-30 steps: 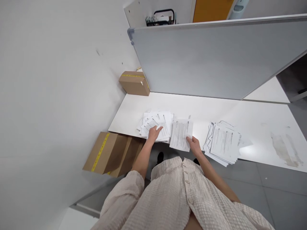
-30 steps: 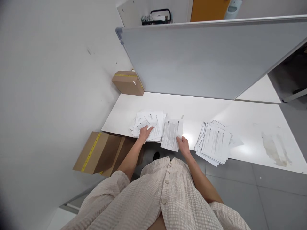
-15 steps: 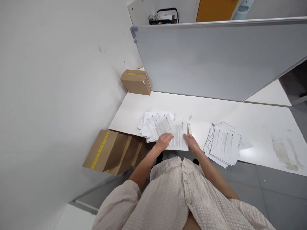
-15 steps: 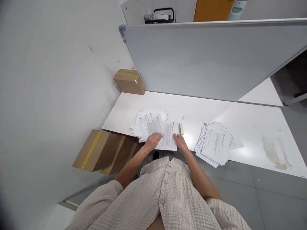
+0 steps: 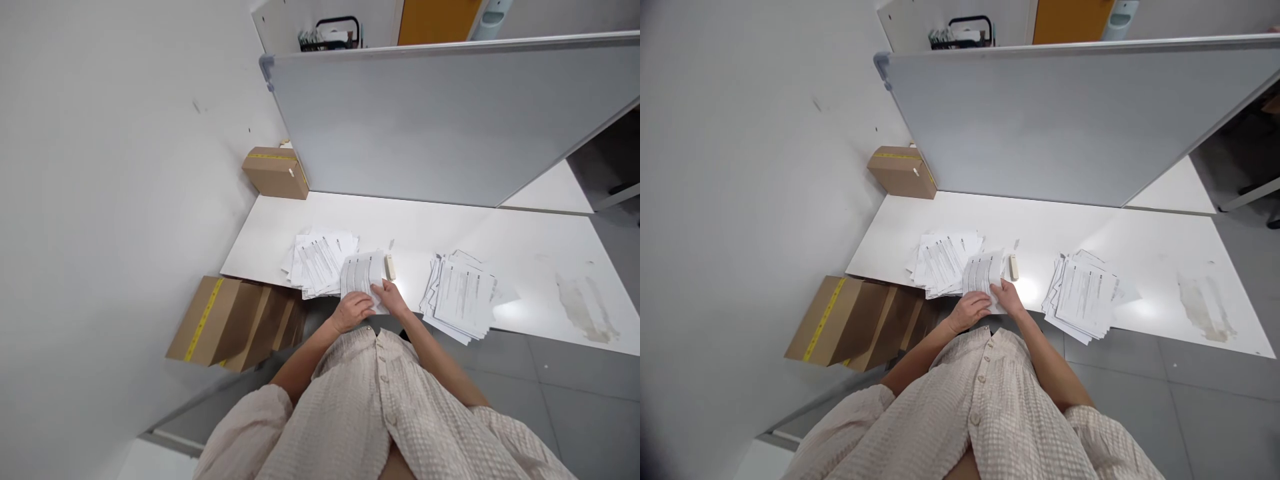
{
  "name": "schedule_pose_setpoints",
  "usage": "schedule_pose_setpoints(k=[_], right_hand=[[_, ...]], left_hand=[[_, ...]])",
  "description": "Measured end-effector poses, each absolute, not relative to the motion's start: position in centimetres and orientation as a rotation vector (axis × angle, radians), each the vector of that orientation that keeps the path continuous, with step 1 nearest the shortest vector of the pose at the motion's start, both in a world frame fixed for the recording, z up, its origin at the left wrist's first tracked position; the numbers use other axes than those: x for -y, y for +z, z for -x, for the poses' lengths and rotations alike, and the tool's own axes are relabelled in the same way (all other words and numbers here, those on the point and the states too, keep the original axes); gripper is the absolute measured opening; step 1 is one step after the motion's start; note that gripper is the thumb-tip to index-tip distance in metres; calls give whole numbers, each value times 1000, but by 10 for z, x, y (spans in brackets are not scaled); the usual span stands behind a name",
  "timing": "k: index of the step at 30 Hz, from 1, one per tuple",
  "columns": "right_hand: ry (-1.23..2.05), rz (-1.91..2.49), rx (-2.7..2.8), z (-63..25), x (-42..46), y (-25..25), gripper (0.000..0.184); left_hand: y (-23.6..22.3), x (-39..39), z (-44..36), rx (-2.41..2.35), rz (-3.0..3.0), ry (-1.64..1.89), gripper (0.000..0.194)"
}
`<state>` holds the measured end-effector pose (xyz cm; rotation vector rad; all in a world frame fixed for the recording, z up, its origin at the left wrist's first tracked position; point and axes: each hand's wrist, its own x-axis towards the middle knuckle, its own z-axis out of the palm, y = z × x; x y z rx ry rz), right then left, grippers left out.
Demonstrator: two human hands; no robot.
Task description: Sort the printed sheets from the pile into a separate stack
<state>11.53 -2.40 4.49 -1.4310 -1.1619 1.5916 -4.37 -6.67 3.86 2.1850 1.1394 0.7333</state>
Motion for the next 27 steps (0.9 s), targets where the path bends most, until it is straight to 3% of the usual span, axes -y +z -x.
schedule_pose_setpoints(k=[5, 10, 14, 27], right_hand=[[1517, 1329, 1330, -130, 25, 71, 29], [1578, 1259, 1371, -144, 32, 81, 27], [1518, 1302, 1354, -158, 36, 63, 28], [1347, 1346, 1080, -185, 38, 22, 27]], left_hand=[[38, 42, 67, -1808, -1413, 1016, 37], [47, 12, 82, -1350, -952, 898, 46], [54, 10, 68, -1107, -879, 1065, 44], [32, 15, 24, -1161, -1214, 1047, 24]])
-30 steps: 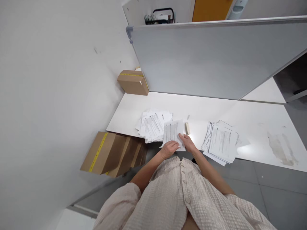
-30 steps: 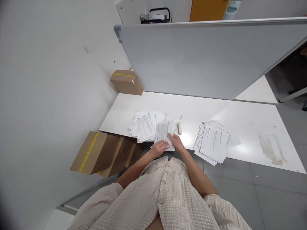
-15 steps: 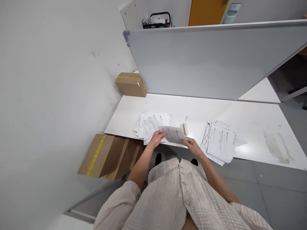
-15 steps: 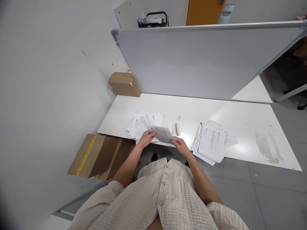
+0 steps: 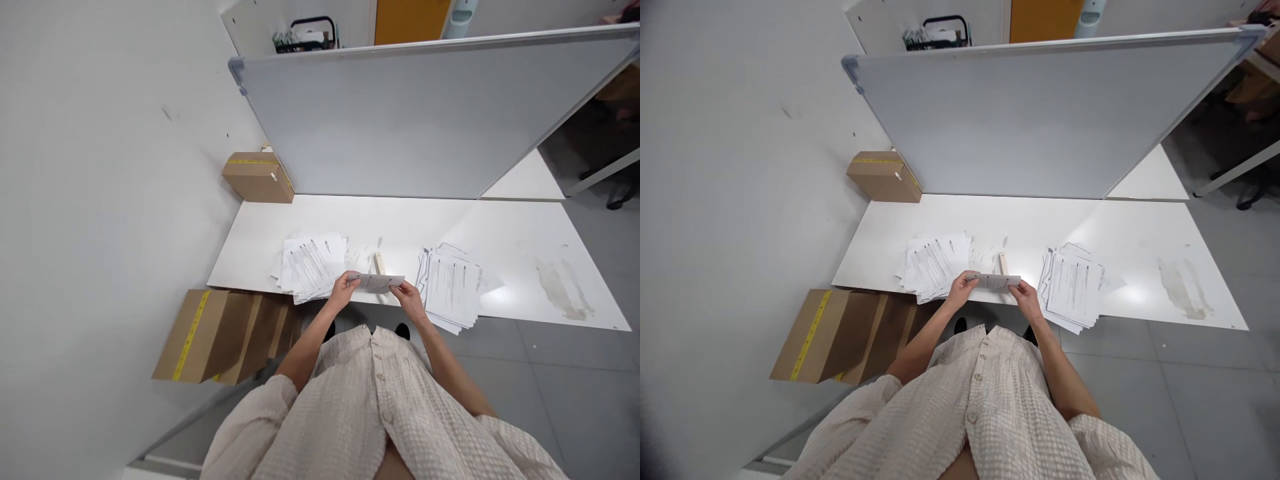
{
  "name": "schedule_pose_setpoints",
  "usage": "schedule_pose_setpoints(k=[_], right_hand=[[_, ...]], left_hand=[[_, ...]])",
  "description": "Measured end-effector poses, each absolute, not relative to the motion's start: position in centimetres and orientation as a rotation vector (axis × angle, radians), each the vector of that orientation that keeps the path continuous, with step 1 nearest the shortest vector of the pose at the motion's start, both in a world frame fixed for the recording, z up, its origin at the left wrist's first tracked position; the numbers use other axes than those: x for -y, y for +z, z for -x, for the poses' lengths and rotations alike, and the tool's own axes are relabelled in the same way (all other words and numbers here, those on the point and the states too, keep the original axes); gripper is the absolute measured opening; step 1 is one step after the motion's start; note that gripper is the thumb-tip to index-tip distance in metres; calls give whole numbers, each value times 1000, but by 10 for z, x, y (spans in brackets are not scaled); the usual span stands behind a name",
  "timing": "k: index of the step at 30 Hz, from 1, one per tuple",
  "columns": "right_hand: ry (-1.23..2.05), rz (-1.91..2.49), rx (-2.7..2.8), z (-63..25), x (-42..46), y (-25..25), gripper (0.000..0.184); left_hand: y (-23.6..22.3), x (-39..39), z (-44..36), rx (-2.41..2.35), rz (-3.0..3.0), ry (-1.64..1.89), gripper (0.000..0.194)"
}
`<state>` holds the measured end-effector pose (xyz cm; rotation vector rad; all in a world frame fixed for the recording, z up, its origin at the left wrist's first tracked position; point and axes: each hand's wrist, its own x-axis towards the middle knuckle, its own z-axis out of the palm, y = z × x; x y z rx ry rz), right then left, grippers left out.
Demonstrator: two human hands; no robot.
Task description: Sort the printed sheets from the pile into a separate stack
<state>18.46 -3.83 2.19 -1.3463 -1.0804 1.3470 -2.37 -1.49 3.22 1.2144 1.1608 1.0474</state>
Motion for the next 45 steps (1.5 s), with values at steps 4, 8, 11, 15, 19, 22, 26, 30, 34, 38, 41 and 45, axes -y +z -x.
schedule_pose_setpoints(k=[4, 8, 11, 15, 19, 22, 26, 30, 34, 38, 41, 45], right_hand=[[1332, 1399, 1042, -183, 41, 13, 22], [1311, 1424, 1042, -182, 42, 11, 22], [1320, 1427, 1032, -182, 41, 8, 21], [1303, 1415, 1046, -183, 39, 4, 21], [1246, 1435, 1061, -186, 38, 3, 21], [1203, 1451, 1088, -187, 39, 6, 21], [1191, 1433, 1128, -186, 39, 10, 23], [1177, 1455, 1105, -185, 38, 10, 23], [1157, 1517, 1095, -185, 38, 9, 23], [1127, 1487, 1158, -187, 35, 16, 22], [1164, 1482, 1166, -188, 31, 28, 22], [1401, 1363, 1080, -191, 29, 41, 30]], left_hand=[[23, 17, 21, -1120, -1197, 1046, 23], [20, 17, 19, -1101, -1181, 1063, 26], [19, 16, 18, -1100, -1189, 1066, 26], [22, 15, 16, -1119, -1216, 1104, 23], [27, 15, 16, -1146, -1247, 1157, 21], [29, 15, 16, -1147, -1309, 1159, 18], [30, 15, 14, -1140, -1331, 1173, 18], [29, 15, 14, -1170, -1352, 1156, 20], [33, 15, 17, -1225, -1392, 1085, 21], [47, 10, 23, -1145, -1378, 1093, 25], [55, 2, 27, -1063, -1270, 1026, 33], [55, -6, 27, -1054, -986, 1049, 32]])
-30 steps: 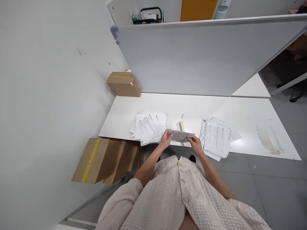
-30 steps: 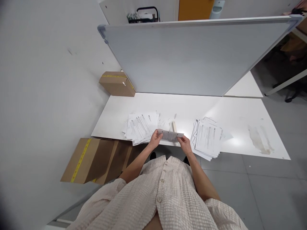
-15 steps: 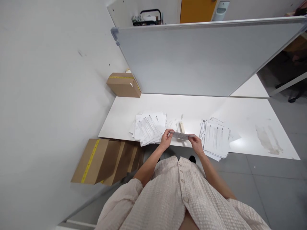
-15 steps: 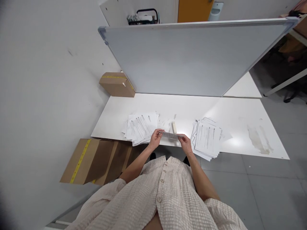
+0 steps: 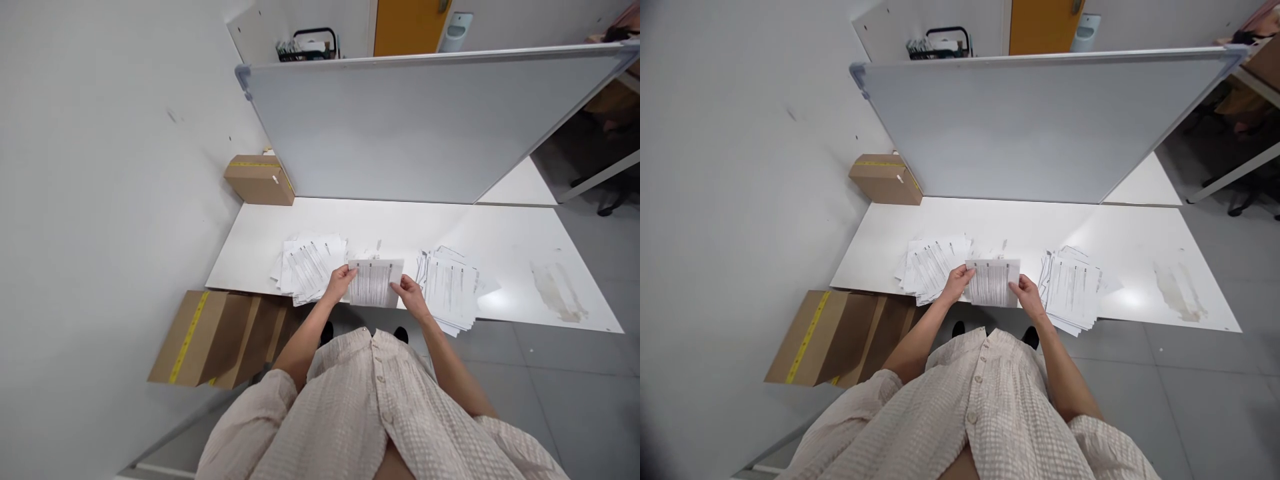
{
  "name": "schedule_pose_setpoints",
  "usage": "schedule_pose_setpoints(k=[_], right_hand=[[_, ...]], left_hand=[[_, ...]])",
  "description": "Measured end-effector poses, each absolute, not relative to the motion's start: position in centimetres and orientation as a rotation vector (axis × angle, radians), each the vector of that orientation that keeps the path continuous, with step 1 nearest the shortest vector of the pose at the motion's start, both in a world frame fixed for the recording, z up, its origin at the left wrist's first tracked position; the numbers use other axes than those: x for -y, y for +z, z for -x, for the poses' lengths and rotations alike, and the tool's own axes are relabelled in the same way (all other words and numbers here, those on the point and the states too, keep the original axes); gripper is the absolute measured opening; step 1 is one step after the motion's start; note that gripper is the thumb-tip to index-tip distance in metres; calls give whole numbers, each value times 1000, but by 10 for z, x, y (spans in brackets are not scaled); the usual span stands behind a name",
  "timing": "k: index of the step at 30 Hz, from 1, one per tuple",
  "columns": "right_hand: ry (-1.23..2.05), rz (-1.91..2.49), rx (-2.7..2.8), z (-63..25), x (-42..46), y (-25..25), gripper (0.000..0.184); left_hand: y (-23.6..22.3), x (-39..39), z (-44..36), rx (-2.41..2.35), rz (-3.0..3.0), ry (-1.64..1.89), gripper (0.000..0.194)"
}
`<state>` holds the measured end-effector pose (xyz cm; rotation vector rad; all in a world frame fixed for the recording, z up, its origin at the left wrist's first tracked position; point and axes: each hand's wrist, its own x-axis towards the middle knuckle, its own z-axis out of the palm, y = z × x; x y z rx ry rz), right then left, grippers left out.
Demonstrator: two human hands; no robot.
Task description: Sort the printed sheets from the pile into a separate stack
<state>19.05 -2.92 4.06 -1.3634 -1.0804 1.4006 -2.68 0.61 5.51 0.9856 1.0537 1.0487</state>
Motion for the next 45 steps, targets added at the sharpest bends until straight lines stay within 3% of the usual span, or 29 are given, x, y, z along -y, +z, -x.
schedule_pose_setpoints(k=[3, 7, 14, 21, 31, 45], right_hand=[[1607, 1356, 937, -195, 36, 40, 38], [1742, 1346, 687, -196, 55, 30, 36], [1732, 1269, 580, -183, 68, 25, 26], [1531, 1613, 538, -210, 86, 4, 19], [1550, 1596, 176, -258, 151, -10, 25], [1458, 1618, 17, -243, 131, -40, 17]], left_hand=[[55, -8, 25, -1060, -731, 1195, 37], [56, -9, 23, -1065, -509, 1321, 31], [45, -7, 7, -1070, -398, 1306, 19], [27, 9, -14, -1159, -331, 1008, 18], [-14, 24, -43, -1396, -416, 629, 19], [-30, 4, -32, -1546, -971, 790, 14]])
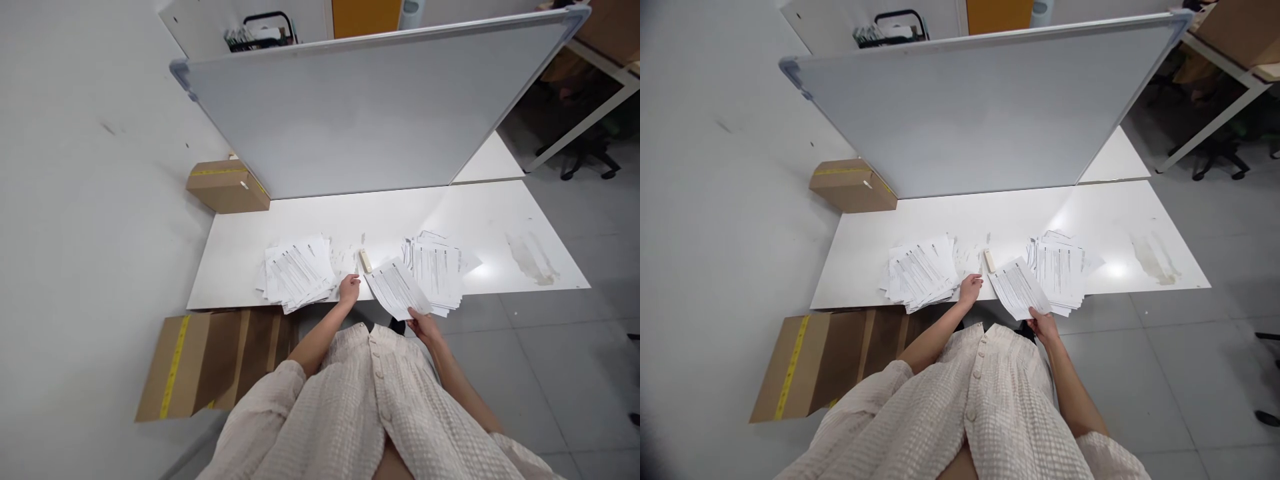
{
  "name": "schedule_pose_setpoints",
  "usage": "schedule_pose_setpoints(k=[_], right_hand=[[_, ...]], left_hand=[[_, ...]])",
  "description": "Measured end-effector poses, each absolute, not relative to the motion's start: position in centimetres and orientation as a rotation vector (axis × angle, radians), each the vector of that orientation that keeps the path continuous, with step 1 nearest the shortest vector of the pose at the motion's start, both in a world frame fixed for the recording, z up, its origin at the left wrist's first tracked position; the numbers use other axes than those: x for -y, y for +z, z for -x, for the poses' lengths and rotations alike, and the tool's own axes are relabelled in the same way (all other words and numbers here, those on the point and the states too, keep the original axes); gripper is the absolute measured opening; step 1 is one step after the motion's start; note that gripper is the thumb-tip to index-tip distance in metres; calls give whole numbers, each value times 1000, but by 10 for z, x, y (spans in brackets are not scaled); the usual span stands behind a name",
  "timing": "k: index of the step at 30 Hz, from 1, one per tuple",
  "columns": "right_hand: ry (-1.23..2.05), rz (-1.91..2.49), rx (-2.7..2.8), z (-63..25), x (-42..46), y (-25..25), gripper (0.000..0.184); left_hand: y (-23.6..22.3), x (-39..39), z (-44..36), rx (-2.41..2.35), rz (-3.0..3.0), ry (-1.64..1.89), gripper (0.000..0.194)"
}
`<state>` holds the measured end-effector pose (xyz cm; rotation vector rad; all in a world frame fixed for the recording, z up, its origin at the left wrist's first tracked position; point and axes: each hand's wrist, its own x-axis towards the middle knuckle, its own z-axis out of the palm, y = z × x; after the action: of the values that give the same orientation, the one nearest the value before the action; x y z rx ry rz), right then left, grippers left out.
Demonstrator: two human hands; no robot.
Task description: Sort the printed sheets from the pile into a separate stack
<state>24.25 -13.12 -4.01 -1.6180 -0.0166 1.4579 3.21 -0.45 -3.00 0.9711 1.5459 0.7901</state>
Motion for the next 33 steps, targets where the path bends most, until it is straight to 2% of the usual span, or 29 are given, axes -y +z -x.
schedule_pose_setpoints(k=[8, 19, 27, 33], right_hand=[[1448, 1651, 121, -238, 121, -51, 16], [1439, 1563, -41, -233, 124, -56, 22], [1432, 1580, -37, -232, 123, -40, 17], [1236, 1541, -29, -254, 117, -25, 25]], left_hand=[[-27, -2, -34, -1429, -1529, 632, 46], [-30, -11, -44, -1502, -1576, 470, 47], [-4, -13, -45, -1524, -1857, -139, 57], [8, 3, -29, -1393, -2055, 160, 50]])
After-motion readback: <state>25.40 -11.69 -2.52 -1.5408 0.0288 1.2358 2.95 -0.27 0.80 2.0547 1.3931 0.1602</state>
